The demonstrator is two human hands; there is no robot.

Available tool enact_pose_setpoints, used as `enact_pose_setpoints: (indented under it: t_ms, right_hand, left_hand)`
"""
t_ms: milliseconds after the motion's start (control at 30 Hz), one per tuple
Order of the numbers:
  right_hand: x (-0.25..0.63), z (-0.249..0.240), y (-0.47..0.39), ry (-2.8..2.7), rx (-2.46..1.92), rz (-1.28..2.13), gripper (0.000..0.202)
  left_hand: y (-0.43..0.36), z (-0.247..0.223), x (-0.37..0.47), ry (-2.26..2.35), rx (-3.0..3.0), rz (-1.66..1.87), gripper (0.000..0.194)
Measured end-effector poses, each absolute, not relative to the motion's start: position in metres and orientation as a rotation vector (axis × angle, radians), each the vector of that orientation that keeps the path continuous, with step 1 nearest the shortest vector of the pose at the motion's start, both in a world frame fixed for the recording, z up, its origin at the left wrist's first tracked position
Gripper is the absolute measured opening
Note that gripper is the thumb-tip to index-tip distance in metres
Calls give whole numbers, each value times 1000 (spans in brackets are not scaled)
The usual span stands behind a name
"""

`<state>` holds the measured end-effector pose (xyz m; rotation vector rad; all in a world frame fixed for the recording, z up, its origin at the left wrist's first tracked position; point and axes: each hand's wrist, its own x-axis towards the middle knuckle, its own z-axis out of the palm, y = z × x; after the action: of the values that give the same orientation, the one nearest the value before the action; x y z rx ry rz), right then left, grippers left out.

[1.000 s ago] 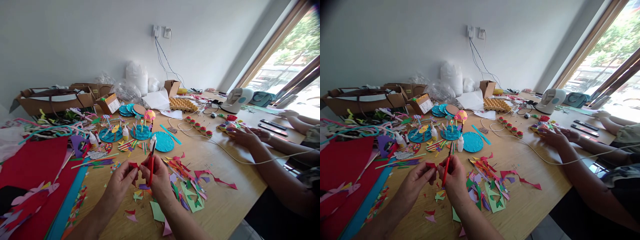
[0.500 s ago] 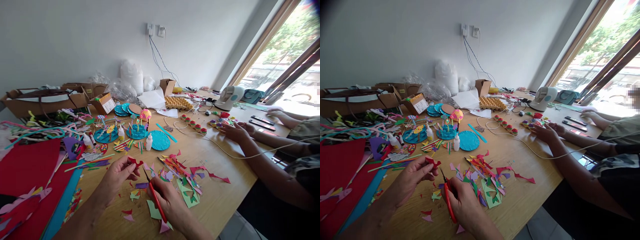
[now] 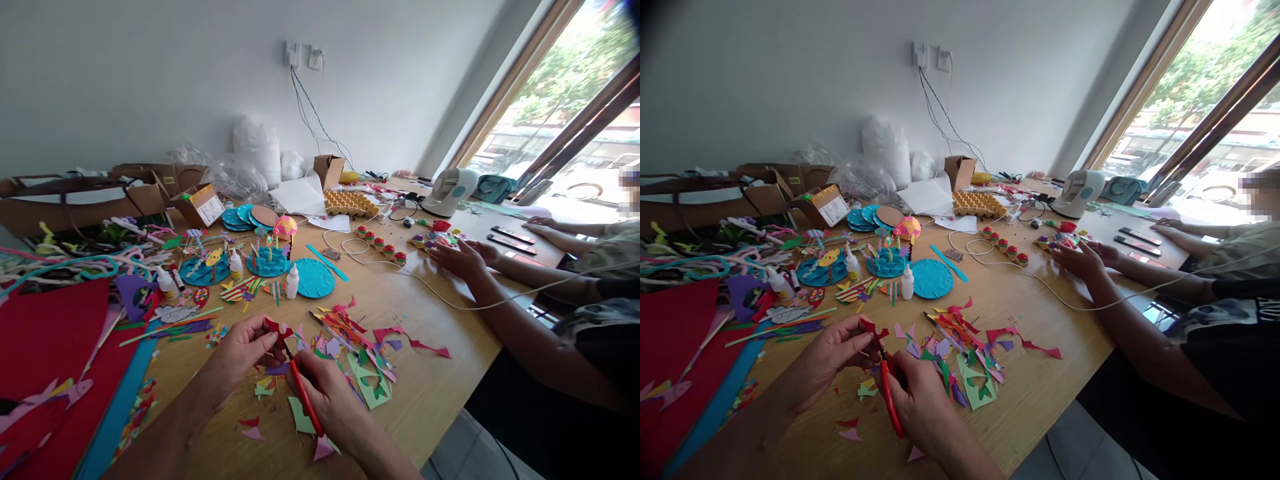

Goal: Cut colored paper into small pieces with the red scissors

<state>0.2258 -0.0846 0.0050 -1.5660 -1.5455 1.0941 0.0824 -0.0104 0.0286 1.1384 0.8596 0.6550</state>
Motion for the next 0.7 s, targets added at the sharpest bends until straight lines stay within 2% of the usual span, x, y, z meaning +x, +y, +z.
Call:
enact_pose_setpoints:
  t_ms: [700]
  right_hand:
    - [227, -15, -87, -1517, -1576, 1043, 32]
  left_hand:
    - [-5, 20, 88, 828, 1092, 588, 19]
